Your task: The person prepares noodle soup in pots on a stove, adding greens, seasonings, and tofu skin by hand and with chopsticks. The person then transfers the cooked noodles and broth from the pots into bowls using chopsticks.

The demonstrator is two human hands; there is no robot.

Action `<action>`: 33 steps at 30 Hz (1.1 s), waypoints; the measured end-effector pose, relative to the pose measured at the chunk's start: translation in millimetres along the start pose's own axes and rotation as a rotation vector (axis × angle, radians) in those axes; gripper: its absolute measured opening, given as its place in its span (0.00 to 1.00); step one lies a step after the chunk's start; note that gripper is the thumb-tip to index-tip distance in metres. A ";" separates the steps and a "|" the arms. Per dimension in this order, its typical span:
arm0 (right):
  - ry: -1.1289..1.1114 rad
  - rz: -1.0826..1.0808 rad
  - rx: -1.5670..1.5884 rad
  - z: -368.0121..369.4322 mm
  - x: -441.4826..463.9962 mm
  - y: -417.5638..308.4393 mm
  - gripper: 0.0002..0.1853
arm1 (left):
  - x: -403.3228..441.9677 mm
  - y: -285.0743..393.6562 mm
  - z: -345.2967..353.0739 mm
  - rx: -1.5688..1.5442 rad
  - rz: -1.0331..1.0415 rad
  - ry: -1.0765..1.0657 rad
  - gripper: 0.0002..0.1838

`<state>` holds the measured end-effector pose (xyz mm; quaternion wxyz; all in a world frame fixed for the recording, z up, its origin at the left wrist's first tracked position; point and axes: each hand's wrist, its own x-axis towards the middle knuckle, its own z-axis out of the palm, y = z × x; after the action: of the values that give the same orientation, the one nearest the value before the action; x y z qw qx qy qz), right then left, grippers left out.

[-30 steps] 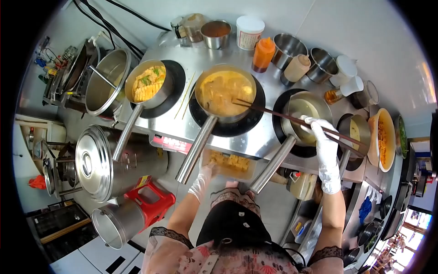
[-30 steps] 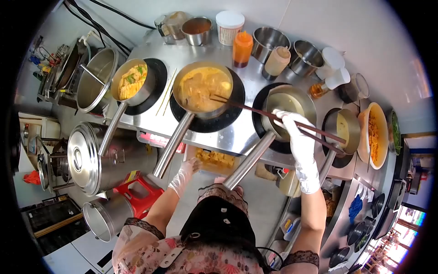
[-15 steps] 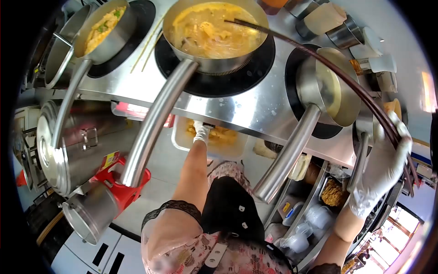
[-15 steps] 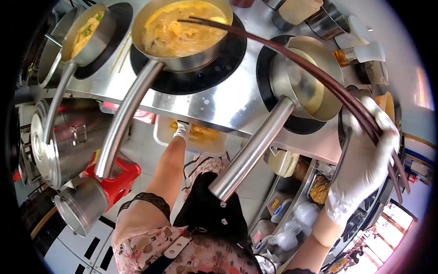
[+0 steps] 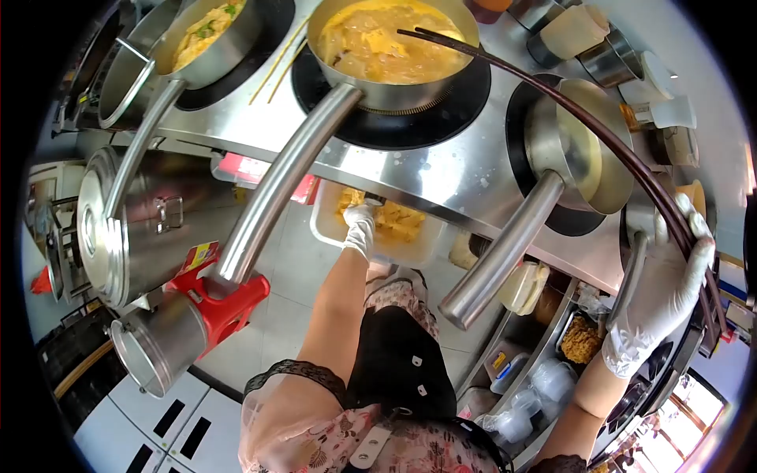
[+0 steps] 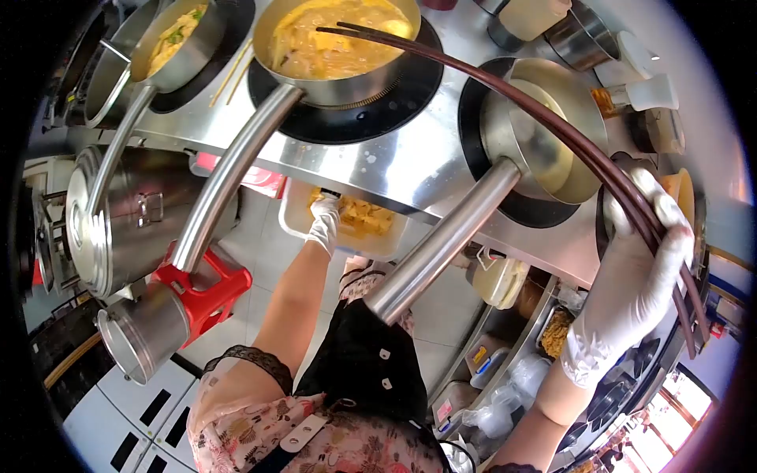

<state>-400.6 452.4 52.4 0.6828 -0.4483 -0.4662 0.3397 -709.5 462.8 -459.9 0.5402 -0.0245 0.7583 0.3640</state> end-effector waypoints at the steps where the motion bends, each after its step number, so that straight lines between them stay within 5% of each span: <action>1: 0.011 0.006 -0.050 5.8 2.5 -2.0 0.19 | -17.3 5.0 -9.8 -0.072 -0.017 0.008 0.18; 4: -0.022 0.038 -0.082 18.0 8.9 -4.6 0.18 | -80.4 31.5 -29.2 -0.215 -0.063 0.030 0.19; 15: 0.020 0.076 0.020 19.4 26.9 -5.5 0.15 | -220.7 57.5 -113.3 -0.271 -0.011 -0.459 0.19; 19: 0.021 0.068 0.112 12.1 30.9 -16.9 0.13 | -376.6 153.6 -126.1 -0.246 0.061 -0.525 0.17; 21: 0.033 0.071 0.095 12.9 29.3 -25.7 0.13 | -407.1 212.5 -108.9 -0.211 0.539 -0.671 0.17; 26: 0.088 0.041 0.053 16.2 23.4 -45.3 0.11 | -393.8 343.2 -16.1 0.112 1.050 -0.465 0.17; 27: 0.096 0.035 0.031 14.2 22.3 -46.6 0.11 | -357.8 354.3 3.7 0.204 1.179 -0.419 0.18; 28: 0.105 0.032 0.020 12.5 22.5 -48.1 0.11 | -351.0 363.7 14.4 0.658 1.344 -0.130 0.23; 29: 0.114 0.041 0.009 11.3 20.5 -49.0 0.11 | -330.3 367.8 25.9 0.781 1.398 -0.108 0.29; 33: 0.197 0.049 0.152 9.3 11.6 -44.4 0.11 | -322.6 382.7 33.9 1.014 1.500 0.018 0.27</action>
<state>-403.4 449.0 99.1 0.7487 -0.4377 -0.3589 0.3449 -713.1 648.4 6.2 0.1014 0.7142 0.6486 0.2426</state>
